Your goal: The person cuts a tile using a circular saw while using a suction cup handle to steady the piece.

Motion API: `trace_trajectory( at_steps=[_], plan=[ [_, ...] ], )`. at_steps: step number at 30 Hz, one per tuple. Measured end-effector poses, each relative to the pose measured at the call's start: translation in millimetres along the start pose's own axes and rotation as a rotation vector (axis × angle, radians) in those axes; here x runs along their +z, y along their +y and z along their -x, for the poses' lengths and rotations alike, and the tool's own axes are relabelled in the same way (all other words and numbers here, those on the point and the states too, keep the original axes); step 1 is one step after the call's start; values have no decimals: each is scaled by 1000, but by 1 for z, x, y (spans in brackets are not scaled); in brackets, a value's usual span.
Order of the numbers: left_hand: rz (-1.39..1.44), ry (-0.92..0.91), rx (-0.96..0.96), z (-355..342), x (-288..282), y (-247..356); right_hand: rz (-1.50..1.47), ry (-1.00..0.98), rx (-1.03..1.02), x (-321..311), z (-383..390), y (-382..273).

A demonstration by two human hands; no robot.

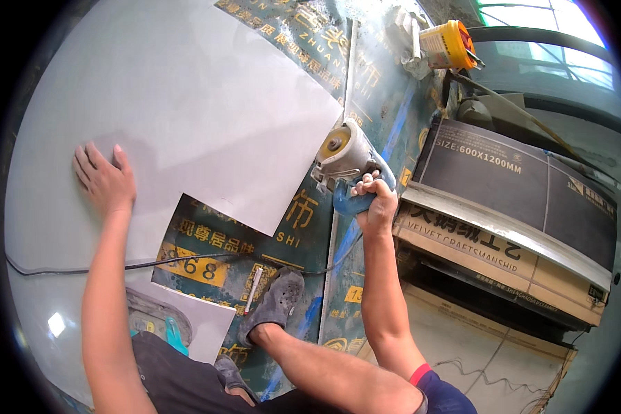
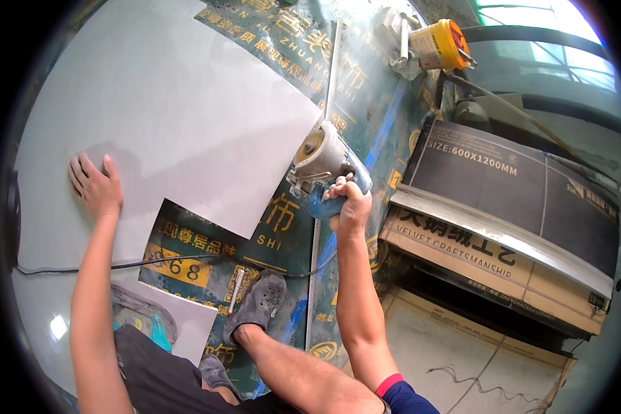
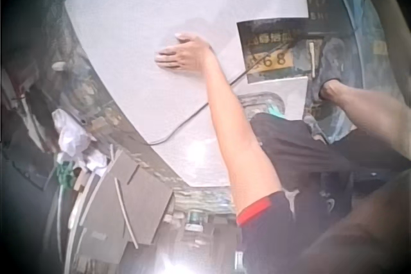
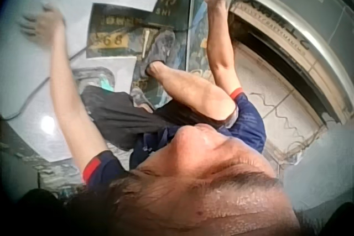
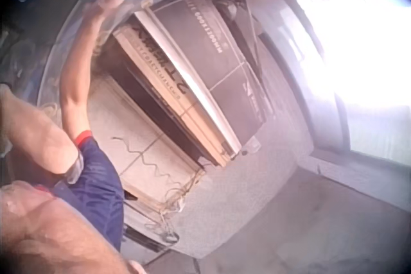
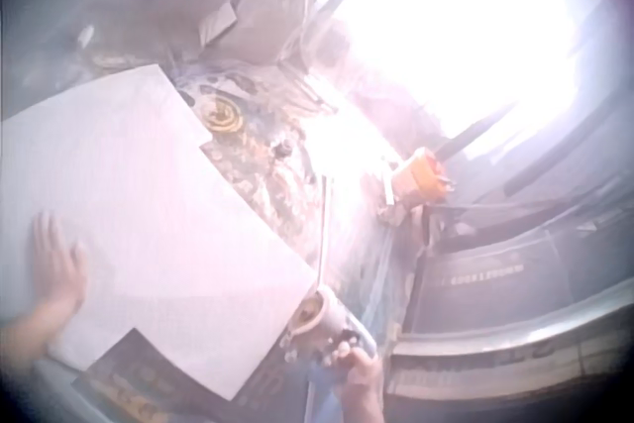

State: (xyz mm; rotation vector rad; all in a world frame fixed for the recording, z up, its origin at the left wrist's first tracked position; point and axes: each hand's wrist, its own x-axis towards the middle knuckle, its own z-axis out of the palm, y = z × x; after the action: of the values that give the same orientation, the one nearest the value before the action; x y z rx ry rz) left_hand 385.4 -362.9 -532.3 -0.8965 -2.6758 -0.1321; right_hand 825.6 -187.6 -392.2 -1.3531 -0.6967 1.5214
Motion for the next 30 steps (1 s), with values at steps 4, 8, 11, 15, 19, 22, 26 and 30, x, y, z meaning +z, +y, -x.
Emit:
trace_trajectory(
  at_steps=[4, 8, 11, 15, 19, 22, 26, 30],
  plan=[
    [-2, -4, -2, -1, -2, 0, -1, -33, 12, -1, 2, 0],
    [2, -9, -3, -1, -4, 3, 19, -56, 22, -7, 1, 2],
    [1, -17, -1, -2, -5, 2, 22, -63, 20, -9, 4, 2],
    [12, -6, -4, -2, -5, 2, 21, -68, 29, -9, 5, 2],
    [6, 5, -5, -2, -3, 2, 19, -81, 37, -9, 7, 2],
    [14, -5, -8, -2, -4, 2, 15, -80, 33, -10, 8, 2],
    [23, -10, -8, -3, -5, 2, -13, -34, 33, -5, 10, 3],
    [50, 23, 9, -5, -8, 2, -18, 15, 36, -2, 13, 4]
  ],
)
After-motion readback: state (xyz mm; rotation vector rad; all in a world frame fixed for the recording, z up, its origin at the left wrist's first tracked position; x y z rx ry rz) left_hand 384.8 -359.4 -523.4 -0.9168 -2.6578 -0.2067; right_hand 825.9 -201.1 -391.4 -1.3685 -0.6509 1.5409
